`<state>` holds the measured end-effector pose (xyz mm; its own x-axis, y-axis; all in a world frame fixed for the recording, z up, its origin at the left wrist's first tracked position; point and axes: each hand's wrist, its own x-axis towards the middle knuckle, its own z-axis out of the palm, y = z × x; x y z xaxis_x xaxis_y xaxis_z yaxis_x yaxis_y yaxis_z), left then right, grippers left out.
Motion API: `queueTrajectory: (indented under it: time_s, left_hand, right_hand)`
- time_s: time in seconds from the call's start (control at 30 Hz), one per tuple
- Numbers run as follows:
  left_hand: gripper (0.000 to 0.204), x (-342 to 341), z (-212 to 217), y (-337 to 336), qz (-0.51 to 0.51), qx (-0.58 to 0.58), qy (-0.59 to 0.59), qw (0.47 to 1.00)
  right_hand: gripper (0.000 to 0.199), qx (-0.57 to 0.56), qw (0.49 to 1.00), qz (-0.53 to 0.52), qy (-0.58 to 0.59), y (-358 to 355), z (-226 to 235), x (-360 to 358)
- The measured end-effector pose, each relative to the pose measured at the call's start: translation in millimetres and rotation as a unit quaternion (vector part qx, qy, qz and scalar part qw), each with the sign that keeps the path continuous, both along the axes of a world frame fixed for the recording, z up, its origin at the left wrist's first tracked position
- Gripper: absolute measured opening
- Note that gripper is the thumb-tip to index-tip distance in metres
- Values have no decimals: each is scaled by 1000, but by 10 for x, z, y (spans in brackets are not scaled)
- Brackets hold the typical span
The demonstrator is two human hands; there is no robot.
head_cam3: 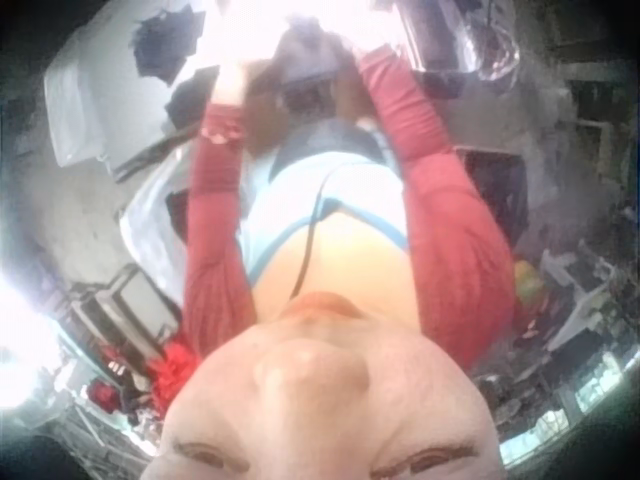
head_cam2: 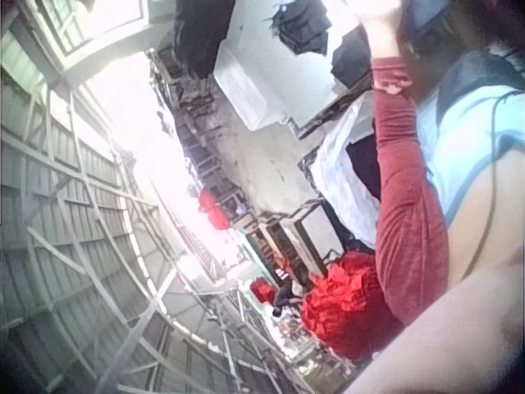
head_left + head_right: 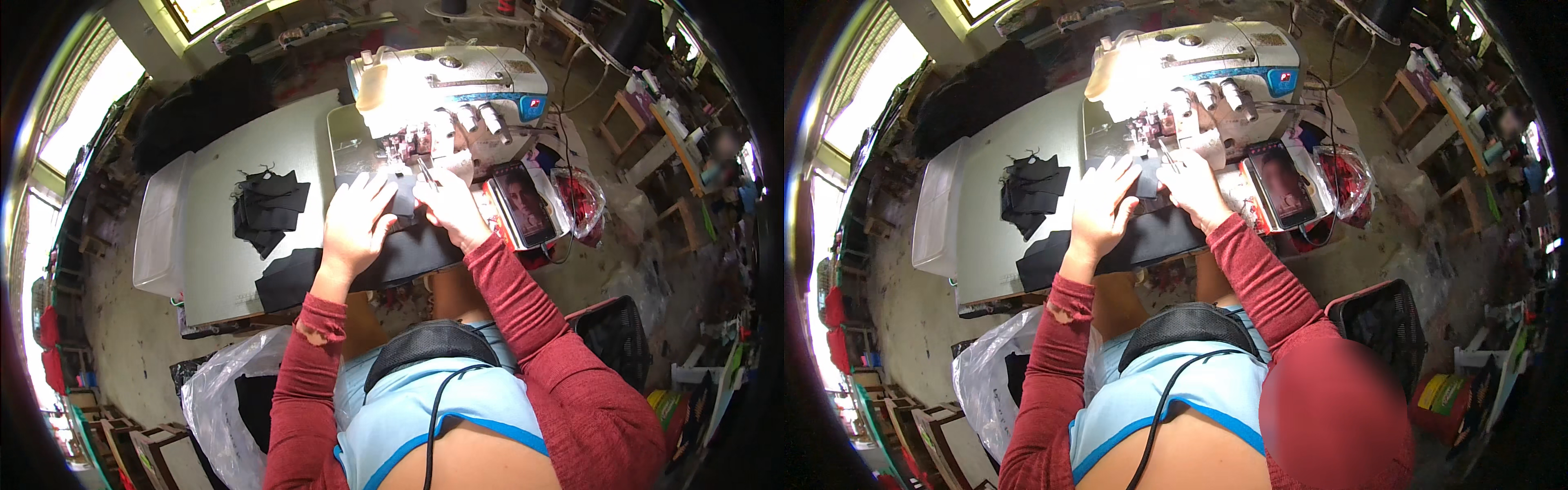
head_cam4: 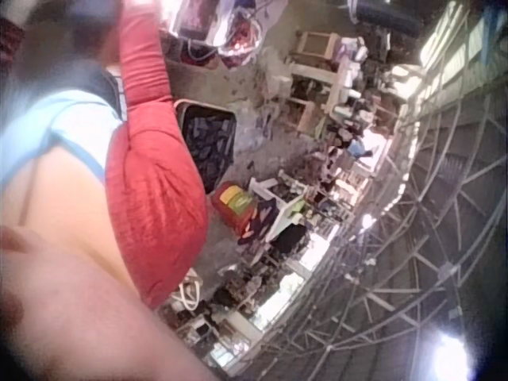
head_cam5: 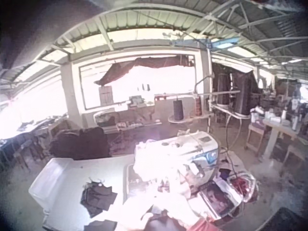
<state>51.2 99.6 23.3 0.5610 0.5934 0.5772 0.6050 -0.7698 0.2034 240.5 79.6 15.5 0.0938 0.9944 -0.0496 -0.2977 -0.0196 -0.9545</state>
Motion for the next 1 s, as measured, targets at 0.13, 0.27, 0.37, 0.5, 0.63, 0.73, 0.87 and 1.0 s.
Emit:
queueTrajectory:
  time_s: [0.13,0.27,0.37,0.5,0.63,0.73,0.87,1.0]
  left_hand:
    - [45,65,-73,-34,67,10,-8,998]
    - [44,146,-32,-44,84,11,-11,996]
    - [44,133,-28,-24,87,15,-9,996]
    - [42,132,-28,-24,81,21,-6,996]
    - [42,125,-14,206,76,-20,16,997]
    - [37,101,-52,601,109,-34,18,993]
    - [43,26,234,1085,140,-234,46,961]
    - [41,-280,253,975,223,-115,-114,961]
  right_hand:
    - [21,41,995,-32,-90,-23,-42,-28]
    - [26,169,942,-93,-274,20,-140,-75]
    - [36,215,913,-91,-333,-60,-51,-167]
    - [50,153,864,-70,-475,-188,-25,-151]
    - [53,131,838,-88,-522,-241,-55,-160]
    - [50,100,833,-80,-538,-285,13,-225]
    - [45,142,851,-85,-498,-362,69,-307]
    - [38,213,866,-72,-446,-309,151,-240]
